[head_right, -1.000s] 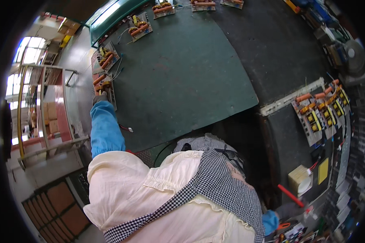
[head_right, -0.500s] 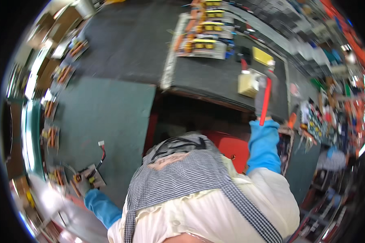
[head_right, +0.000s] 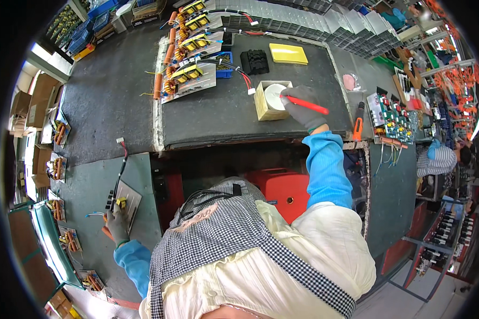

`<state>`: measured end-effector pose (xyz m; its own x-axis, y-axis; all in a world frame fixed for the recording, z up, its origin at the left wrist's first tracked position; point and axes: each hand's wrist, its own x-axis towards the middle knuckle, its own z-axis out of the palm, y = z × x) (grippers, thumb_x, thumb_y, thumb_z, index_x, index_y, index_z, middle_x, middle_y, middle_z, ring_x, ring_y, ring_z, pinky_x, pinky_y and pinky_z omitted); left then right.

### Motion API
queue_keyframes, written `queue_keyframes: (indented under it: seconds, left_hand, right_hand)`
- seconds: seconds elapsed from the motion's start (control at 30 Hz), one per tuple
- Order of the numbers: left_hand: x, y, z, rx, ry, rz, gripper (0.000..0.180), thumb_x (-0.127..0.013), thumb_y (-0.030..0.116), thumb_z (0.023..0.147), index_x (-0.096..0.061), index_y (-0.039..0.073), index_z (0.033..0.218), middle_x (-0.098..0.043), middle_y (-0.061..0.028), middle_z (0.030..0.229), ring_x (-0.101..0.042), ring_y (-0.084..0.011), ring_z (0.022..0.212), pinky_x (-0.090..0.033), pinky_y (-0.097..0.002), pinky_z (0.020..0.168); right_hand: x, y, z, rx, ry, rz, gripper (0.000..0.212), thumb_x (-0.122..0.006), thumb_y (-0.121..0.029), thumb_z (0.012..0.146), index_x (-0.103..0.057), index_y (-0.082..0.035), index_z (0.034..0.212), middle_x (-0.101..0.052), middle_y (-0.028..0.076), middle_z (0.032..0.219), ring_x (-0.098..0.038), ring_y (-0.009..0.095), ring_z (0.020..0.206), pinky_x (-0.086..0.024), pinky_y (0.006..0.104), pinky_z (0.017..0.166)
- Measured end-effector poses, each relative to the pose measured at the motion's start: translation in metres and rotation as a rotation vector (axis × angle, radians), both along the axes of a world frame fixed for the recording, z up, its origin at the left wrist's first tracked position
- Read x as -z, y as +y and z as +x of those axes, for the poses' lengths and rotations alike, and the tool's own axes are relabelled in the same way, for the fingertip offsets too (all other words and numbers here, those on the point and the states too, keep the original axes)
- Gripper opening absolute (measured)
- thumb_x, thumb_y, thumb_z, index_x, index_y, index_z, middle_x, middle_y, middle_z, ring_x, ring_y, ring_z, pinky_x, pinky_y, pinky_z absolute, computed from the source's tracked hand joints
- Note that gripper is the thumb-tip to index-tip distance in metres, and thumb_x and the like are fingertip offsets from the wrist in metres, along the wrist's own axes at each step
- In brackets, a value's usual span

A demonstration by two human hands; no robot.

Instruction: Applying white adhesive or thermal paste to electronic components on modules using a brush.

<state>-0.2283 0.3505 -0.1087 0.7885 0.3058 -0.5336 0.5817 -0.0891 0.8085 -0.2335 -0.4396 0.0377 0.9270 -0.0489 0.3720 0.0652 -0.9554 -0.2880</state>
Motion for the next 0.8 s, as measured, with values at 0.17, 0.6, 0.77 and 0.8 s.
queue_keyframes:
  seconds: [0.17,0.6,0.77,0.8]
  left_hand:
    - [-0.069,-0.058,-0.002,0.134,-0.137,0.786,0.061,-0.073,0.028,0.097,-0.049,0.005,0.149,-0.073,-0.0119,0.113,-0.069,-0.0281,0.105,-0.053,-0.038,0.093]
    - [-0.081,-0.059,0.014,0.57,-0.222,1.341,0.059,-0.085,0.035,0.077,-0.066,0.016,0.129,-0.072,-0.0064,0.123,-0.061,-0.0332,0.121,-0.048,-0.0451,0.105]
    - [-0.071,-0.054,0.006,0.486,-0.239,1.259,0.053,-0.085,0.035,0.077,-0.067,0.016,0.124,-0.072,-0.007,0.119,-0.062,-0.0319,0.118,-0.048,-0.047,0.1]
    - [-0.073,-0.055,0.007,0.55,-0.26,1.255,0.053,-0.084,0.034,0.078,-0.067,0.016,0.125,-0.072,-0.0066,0.119,-0.062,-0.0314,0.118,-0.048,-0.0472,0.098]
  right_hand:
    - [0.011,-0.006,0.006,-0.131,-0.085,-0.146,0.016,-0.074,-0.024,0.084,-0.075,-0.017,0.098,-0.071,0.009,0.092,-0.067,0.032,0.093,-0.05,0.0481,0.086]
    - [0.013,0.037,-0.064,-0.008,-0.153,-0.046,0.037,-0.077,-0.016,0.088,-0.071,-0.008,0.124,-0.068,0.018,0.12,-0.065,0.037,0.114,-0.05,0.047,0.1]
    - [-0.036,0.122,-0.036,-0.078,-0.361,0.431,0.039,-0.064,-0.017,0.1,-0.064,0.004,0.133,-0.067,0.021,0.132,-0.064,0.034,0.122,-0.049,0.046,0.106]
    - [-0.047,0.145,-0.025,-0.137,-0.388,0.445,0.041,-0.062,-0.016,0.1,-0.061,0.007,0.135,-0.066,0.021,0.132,-0.064,0.033,0.122,-0.049,0.0465,0.106]
